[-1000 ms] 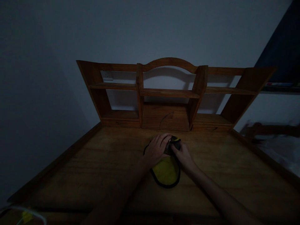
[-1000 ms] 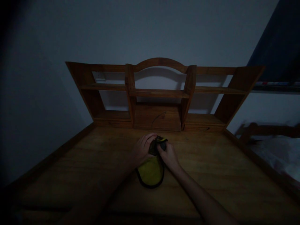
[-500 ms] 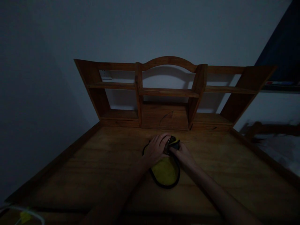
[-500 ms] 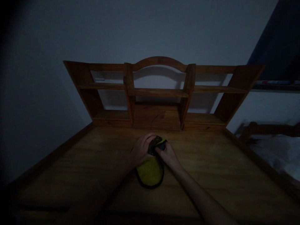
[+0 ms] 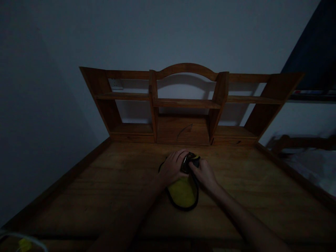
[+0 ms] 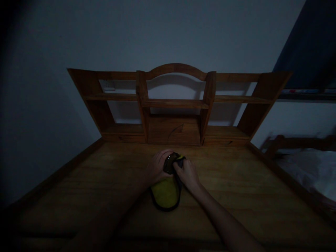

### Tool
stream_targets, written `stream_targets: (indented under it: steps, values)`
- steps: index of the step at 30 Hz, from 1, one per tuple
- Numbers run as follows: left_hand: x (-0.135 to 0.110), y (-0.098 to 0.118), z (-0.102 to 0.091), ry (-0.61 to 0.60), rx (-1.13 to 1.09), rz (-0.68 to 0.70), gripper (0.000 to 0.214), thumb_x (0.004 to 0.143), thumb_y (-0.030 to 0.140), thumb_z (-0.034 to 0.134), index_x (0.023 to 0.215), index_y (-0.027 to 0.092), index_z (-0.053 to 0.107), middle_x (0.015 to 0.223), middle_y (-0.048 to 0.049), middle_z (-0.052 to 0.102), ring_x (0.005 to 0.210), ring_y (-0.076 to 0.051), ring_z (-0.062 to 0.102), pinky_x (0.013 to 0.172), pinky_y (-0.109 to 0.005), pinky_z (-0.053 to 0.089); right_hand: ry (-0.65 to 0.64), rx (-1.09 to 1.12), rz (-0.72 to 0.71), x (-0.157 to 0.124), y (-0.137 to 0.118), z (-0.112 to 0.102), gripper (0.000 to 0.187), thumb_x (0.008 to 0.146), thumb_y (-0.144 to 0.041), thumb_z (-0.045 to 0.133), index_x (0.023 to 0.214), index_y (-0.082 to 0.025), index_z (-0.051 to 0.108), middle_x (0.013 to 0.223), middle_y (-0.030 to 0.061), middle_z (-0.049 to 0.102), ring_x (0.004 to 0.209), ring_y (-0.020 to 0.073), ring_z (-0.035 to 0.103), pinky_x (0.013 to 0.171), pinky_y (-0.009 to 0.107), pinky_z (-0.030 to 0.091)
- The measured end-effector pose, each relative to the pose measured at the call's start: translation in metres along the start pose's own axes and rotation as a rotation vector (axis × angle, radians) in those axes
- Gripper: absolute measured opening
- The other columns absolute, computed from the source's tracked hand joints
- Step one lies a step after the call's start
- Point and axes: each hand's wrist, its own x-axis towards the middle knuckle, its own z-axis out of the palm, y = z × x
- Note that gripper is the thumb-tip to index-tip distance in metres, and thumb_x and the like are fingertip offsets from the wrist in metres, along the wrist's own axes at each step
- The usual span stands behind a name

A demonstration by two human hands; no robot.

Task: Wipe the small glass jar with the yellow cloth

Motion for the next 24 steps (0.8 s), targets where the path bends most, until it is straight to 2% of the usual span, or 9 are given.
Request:
stream_targets:
  steps: [8,15,19,24]
  values:
    - [0.0012,0.0018,-0.0024,-0.019,0.018,-0.016,0.086,0.067,0.043,0.075,0.137,0.019,0.030,0.133,-0.0126,0.047,0.122,-0.030,0.047,0.103,-0.046,0.040,0.001,-0.114,-0.023,0.0007,-0.0001,-0.0012,0.033,0.084,-0.040,0.053,0.061,-0.018,0.062,0.057,0.0046,0.062,0.059,0.0241,0.063,0.048,0.025,0.031]
    - [0.0021,0.0034,-0.0016,-0.008,0.012,-0.039,0.086,0.066,0.041,0.076,0.136,0.019,0.032,0.132,-0.0128,0.048,0.122,-0.030,0.047,0.102,-0.047,0.039,0.000,-0.083,-0.061,0.0016,0.0027,-0.0021,0.037,0.088,-0.045,0.050,0.069,-0.018,0.067,0.064,0.0060,0.068,0.066,0.0268,0.067,0.051,0.026,0.035]
    - [0.0027,0.0060,0.0002,0.036,-0.003,-0.079,0.081,0.066,0.039,0.075,0.133,0.019,0.035,0.131,-0.0120,0.049,0.121,-0.029,0.048,0.103,-0.045,0.039,-0.009,-0.189,-0.090,0.0030,0.0039,-0.0021,0.036,0.091,-0.040,0.046,0.072,-0.018,0.069,0.069,0.0085,0.071,0.068,0.0266,0.068,0.053,0.027,0.036]
    - [0.0033,0.0070,-0.0004,0.027,0.001,-0.115,0.081,0.066,0.040,0.075,0.133,0.021,0.034,0.129,-0.0110,0.050,0.120,-0.030,0.049,0.102,-0.045,0.039,-0.047,-0.267,-0.098,0.0029,0.0035,0.0007,0.035,0.094,-0.030,0.039,0.081,-0.016,0.069,0.081,0.0122,0.072,0.076,0.0253,0.069,0.058,0.026,0.038]
